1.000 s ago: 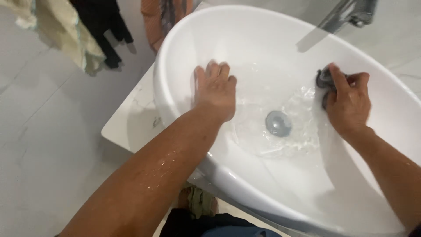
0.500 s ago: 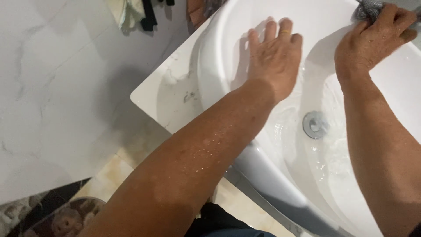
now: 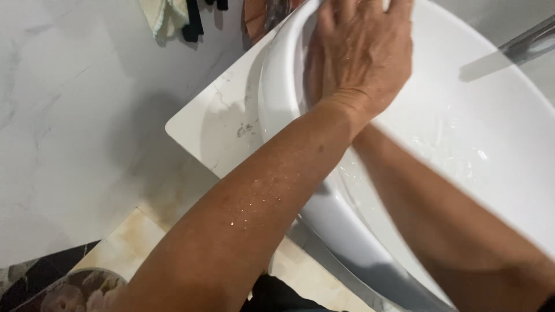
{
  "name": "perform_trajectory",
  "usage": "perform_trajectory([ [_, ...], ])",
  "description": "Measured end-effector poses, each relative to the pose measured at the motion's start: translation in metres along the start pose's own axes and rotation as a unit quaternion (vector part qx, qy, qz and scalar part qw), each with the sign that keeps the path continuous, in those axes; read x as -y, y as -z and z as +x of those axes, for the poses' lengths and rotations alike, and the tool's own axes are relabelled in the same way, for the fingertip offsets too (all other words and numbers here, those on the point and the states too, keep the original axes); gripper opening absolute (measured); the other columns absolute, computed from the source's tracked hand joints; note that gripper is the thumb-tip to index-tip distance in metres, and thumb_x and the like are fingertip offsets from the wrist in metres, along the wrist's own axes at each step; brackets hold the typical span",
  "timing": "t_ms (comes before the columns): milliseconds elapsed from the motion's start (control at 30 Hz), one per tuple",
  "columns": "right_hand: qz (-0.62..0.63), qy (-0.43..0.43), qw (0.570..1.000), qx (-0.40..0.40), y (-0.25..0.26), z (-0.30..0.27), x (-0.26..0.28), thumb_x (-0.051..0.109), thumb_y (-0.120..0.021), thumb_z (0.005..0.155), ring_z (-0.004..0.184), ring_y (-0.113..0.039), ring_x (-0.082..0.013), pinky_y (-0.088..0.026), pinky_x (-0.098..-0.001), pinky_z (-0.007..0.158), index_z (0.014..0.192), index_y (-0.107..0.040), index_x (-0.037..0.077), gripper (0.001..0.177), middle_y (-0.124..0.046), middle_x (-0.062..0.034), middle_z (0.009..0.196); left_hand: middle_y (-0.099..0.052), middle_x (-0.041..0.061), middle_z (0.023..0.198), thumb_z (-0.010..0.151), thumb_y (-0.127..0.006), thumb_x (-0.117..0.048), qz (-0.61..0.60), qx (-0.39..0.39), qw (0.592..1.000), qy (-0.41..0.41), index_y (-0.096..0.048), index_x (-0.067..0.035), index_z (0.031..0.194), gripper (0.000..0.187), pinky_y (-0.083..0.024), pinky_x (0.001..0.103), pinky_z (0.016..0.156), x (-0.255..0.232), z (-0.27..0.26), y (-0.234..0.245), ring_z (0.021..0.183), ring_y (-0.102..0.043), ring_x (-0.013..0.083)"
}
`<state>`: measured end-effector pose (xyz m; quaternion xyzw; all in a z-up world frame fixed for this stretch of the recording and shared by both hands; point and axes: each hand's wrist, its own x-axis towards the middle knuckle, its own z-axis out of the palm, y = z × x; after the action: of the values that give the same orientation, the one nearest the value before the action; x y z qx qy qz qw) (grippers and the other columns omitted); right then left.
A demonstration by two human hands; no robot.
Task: Scrubbing the inside of a bathroom sink with a scouring pad.
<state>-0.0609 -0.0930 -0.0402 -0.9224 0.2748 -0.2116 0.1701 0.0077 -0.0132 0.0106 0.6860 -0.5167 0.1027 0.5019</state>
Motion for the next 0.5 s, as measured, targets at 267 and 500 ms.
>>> perform_trajectory([
  [267,-0.02,-0.029,0.986,0.163,0.053,-0.119,0.127,0.02,-0.054,0.106,0.125,-0.045,-0.0297,-0.04,-0.0443,0.106,0.146,-0.055,0.014,0.041,-0.049,-0.0137,0.146,-0.049,0.023,0.135,0.082,-0.074,-0.012,0.027,0.026,0.999,-0.029,-0.056,-0.005,0.133,0.055,-0.038,0.06,0.101,0.02,-0.01,-0.02,0.128,-0.043,0.0369],
  [500,-0.05,-0.193,0.945,0.259,0.056,-0.152,0.082,0.02,-0.064,0.098,0.108,-0.057,-0.0273,-0.054,-0.0423,0.098,0.147,-0.06,0.028,0.05,-0.053,-0.01,0.137,-0.043,0.021,0.14,0.08,-0.069,0.0,0.057,0.176,0.982,-0.03,-0.062,-0.001,0.127,0.048,-0.043,0.051,0.094,0.02,-0.017,-0.009,0.128,-0.043,0.0337],
])
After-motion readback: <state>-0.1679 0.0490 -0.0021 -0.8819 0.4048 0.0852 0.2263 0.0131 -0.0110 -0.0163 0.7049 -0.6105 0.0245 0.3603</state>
